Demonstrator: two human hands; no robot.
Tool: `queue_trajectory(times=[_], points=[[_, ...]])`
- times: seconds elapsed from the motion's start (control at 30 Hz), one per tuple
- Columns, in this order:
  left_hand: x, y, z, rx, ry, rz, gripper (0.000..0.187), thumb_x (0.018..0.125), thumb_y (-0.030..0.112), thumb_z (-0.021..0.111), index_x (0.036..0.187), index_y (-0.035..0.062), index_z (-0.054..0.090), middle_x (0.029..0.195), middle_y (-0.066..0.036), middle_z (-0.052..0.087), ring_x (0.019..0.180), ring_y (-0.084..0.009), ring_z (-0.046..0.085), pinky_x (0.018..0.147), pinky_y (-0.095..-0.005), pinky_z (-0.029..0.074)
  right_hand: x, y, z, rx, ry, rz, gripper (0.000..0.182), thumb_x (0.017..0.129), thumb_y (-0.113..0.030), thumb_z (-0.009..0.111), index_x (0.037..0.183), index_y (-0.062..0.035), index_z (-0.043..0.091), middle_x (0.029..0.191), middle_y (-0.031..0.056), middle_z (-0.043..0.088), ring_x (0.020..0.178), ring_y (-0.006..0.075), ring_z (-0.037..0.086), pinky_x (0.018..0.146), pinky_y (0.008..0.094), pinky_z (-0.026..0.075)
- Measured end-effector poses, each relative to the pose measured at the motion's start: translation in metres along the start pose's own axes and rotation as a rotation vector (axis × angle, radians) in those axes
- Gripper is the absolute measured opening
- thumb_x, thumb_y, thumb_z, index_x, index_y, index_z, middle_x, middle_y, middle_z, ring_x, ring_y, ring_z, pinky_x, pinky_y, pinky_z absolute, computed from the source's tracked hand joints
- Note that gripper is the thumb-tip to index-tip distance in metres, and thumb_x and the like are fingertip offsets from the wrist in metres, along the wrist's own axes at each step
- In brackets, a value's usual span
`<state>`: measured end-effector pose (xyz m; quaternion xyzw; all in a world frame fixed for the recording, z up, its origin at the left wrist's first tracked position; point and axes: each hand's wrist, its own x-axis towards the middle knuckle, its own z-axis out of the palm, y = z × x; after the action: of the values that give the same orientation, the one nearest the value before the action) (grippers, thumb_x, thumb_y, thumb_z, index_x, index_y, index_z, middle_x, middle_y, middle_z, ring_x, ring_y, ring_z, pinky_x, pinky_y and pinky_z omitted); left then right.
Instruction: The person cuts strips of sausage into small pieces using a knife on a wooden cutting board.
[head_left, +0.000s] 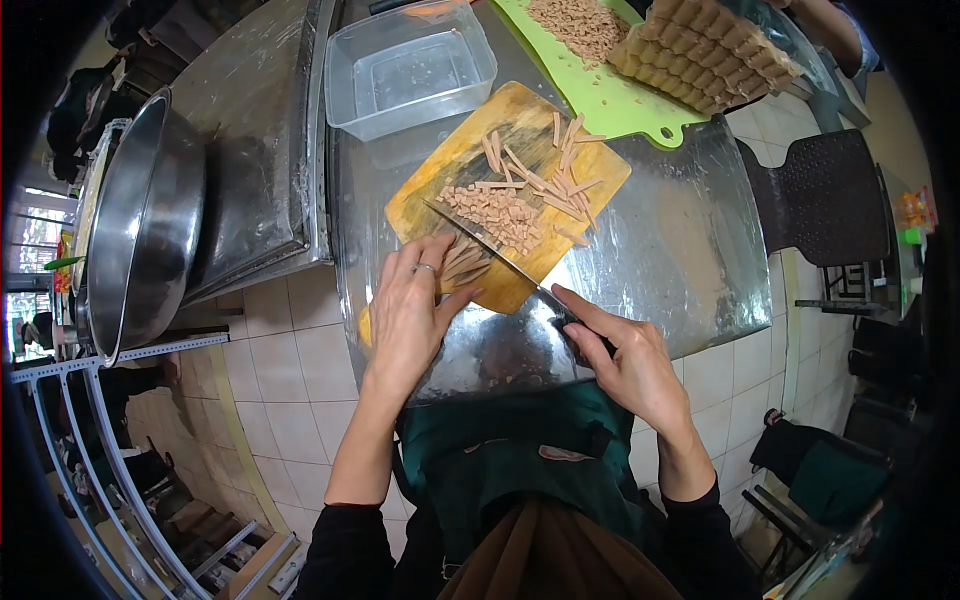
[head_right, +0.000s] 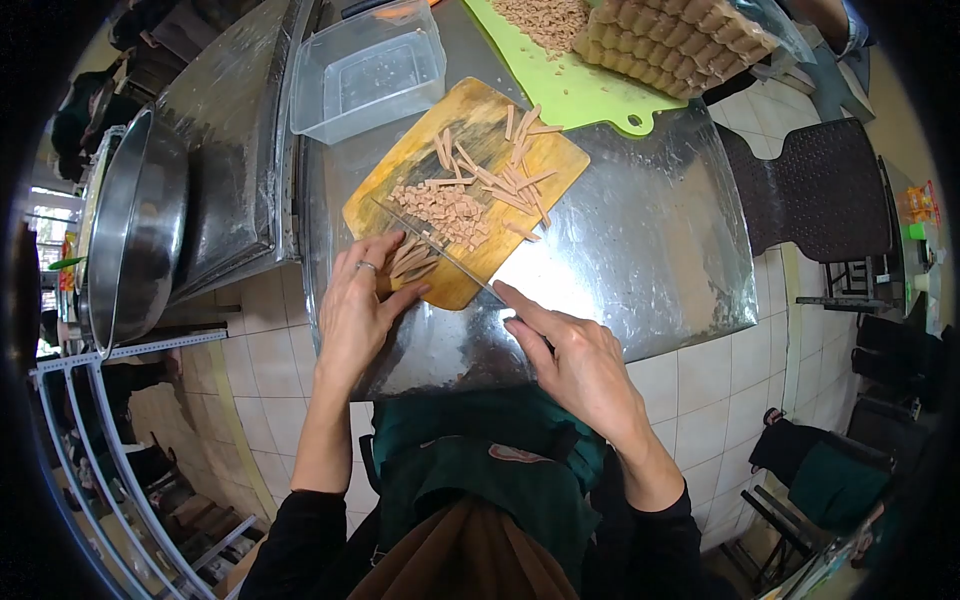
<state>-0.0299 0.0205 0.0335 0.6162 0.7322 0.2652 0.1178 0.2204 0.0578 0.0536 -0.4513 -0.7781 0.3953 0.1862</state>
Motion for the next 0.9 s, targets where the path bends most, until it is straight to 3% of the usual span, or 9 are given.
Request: queue_trajectory(times=[0.13, 0.23, 0.4, 0.5, 0.53, 0.63, 0.83, 0.9], points=[[0.005, -0.011, 0.007, -0.05, -0.033, 0.057, 0.042, 0.082, 0.017, 0.084, 0.121, 0.0052, 0.071, 0.114, -0.011, 0.069, 0.102, -0.0335, 0.062, 0.09, -0.0424, 0.052, 0.001, -0.003, -0.003, 0.013, -0.031, 0.053, 0.04, 0.101, -0.016, 0.067, 0.141, -0.0148, 0.067, 0.092, 0.0207, 0.076, 0.07, 0.0312, 0.074, 0.073, 0.0381, 0.057], [0.006, -0.011, 0.008, -0.074, -0.028, 0.067, 0.04, 0.083, 0.016, 0.084, 0.119, 0.0065, 0.072, 0.114, -0.011, 0.069, 0.103, -0.0331, 0.063, 0.09, -0.042, 0.052, 0.006, -0.006, -0.004, -0.01, -0.066, 0.034, 0.037, 0.1, -0.014, 0.067, 0.137, -0.0104, 0.068, 0.106, 0.0233, 0.075, 0.088, 0.0418, 0.074, 0.077, 0.0447, 0.059], [0.005, -0.009, 0.005, -0.099, -0.025, 0.064, 0.045, 0.083, 0.014, 0.084, 0.125, 0.0056, 0.071, 0.117, -0.013, 0.069, 0.11, -0.0339, 0.063, 0.094, -0.0429, 0.052, 0.012, -0.011, -0.004, -0.027, -0.074, 0.001, 0.038, 0.1, -0.013, 0.066, 0.138, -0.009, 0.067, 0.103, 0.0234, 0.075, 0.086, 0.0421, 0.074, 0.076, 0.045, 0.059], [-0.001, -0.019, 0.005, -0.214, 0.05, 0.005, 0.032, 0.09, 0.007, 0.079, 0.121, 0.0024, 0.073, 0.111, -0.014, 0.072, 0.105, -0.0261, 0.071, 0.091, -0.0357, 0.056, 0.008, -0.01, -0.005, 0.021, -0.057, 0.042, 0.037, 0.101, -0.012, 0.065, 0.138, -0.0083, 0.067, 0.103, 0.0248, 0.075, 0.085, 0.0423, 0.074, 0.074, 0.0455, 0.059], [-0.004, -0.022, 0.001, -0.224, 0.036, -0.036, 0.031, 0.09, 0.007, 0.078, 0.12, 0.0021, 0.073, 0.111, -0.016, 0.072, 0.104, -0.0299, 0.07, 0.09, -0.038, 0.056, 0.006, -0.009, -0.006, 0.039, -0.05, 0.065, 0.037, 0.101, -0.011, 0.065, 0.137, -0.0081, 0.067, 0.103, 0.0254, 0.074, 0.084, 0.0424, 0.074, 0.073, 0.0457, 0.059], [-0.008, -0.024, -0.01, -0.244, 0.042, -0.087, 0.02, 0.094, 0.006, 0.072, 0.113, 0.0005, 0.076, 0.108, -0.02, 0.072, 0.094, -0.0378, 0.072, 0.083, -0.0418, 0.056, -0.001, -0.007, -0.004, -0.009, -0.009, 0.037, 0.042, 0.103, -0.014, 0.064, 0.145, -0.0165, 0.064, 0.073, 0.0186, 0.069, 0.065, 0.0334, 0.071, 0.065, 0.0394, 0.055], [-0.007, -0.023, -0.007, -0.221, 0.005, -0.045, 0.017, 0.095, 0.004, 0.071, 0.111, 0.0011, 0.076, 0.106, -0.017, 0.072, 0.094, -0.0375, 0.072, 0.082, -0.0428, 0.055, -0.004, -0.013, 0.004, -0.084, 0.014, -0.019, 0.046, 0.102, -0.011, 0.064, 0.147, -0.0163, 0.061, 0.077, 0.0242, 0.069, 0.068, 0.0408, 0.071, 0.064, 0.0422, 0.055], [-0.005, -0.022, -0.005, -0.232, 0.013, -0.042, 0.016, 0.095, 0.004, 0.071, 0.11, 0.0015, 0.076, 0.104, -0.016, 0.072, 0.093, -0.0369, 0.071, 0.082, -0.0426, 0.055, -0.001, -0.019, 0.002, -0.098, -0.044, -0.006, 0.045, 0.102, -0.01, 0.063, 0.147, -0.0128, 0.058, 0.085, 0.0238, 0.072, 0.074, 0.0422, 0.071, 0.066, 0.0467, 0.056]])
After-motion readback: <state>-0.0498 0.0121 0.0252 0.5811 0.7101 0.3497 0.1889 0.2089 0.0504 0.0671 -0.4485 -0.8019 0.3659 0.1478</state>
